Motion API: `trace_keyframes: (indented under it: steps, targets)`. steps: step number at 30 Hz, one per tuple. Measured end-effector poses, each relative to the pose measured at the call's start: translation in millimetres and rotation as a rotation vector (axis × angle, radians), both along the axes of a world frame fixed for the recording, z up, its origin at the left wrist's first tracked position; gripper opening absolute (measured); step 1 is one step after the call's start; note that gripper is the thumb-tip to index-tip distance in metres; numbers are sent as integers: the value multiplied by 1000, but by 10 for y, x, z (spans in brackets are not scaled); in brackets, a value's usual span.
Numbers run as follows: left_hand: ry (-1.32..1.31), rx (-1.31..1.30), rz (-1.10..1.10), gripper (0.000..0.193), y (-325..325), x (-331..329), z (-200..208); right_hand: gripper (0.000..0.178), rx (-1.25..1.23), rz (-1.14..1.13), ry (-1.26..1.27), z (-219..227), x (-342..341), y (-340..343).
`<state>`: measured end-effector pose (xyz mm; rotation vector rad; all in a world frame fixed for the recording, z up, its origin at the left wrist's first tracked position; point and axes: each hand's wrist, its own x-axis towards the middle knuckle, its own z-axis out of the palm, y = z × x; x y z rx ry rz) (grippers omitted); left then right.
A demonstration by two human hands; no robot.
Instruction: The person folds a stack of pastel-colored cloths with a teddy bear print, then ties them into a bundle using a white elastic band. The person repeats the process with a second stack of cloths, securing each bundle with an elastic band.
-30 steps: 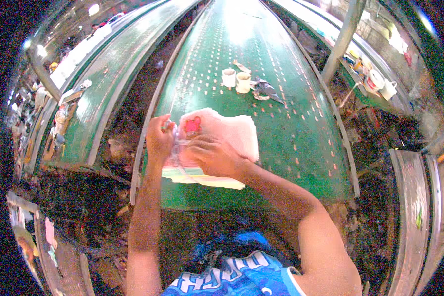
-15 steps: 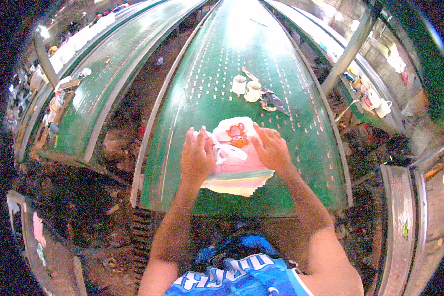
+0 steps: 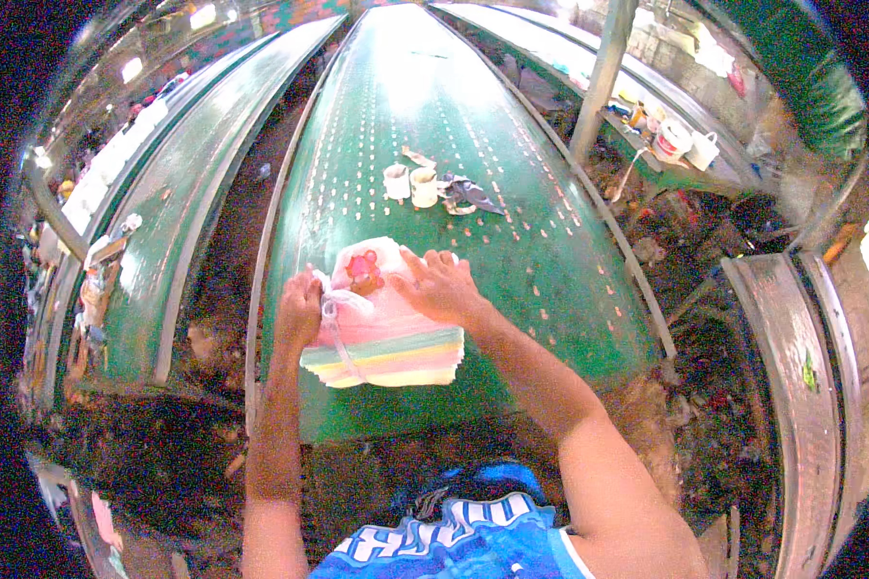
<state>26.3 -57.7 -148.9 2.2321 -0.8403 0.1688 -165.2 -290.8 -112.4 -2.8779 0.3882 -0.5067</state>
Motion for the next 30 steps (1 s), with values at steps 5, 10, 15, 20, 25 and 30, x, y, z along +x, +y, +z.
trace_keyframes:
  steps: [5,10,15,20,25,30]
  targets:
    - [-644,-103,130,40,64,-606,270,56,-249,83,-354,43,-212,-41]
    - [-649,129,-148,51,-280,-1598,301,55,-226,370,-232,31,-710,-141]
    - [-574,372,67,66,-720,-2134,332,61,-130,339,-168,-120,-1170,-540]
    - [-477,317,38,70,-982,-2474,250,64,46,316,-230,-482,-1666,-1058]
    - [-454,305,15,78,-1119,-2898,189,63,165,291,-137,-960,-2045,-1241]
    - [-440,256,-42,76,-1056,-2990,248,57,356,362,-86,-1341,-2183,-1151]
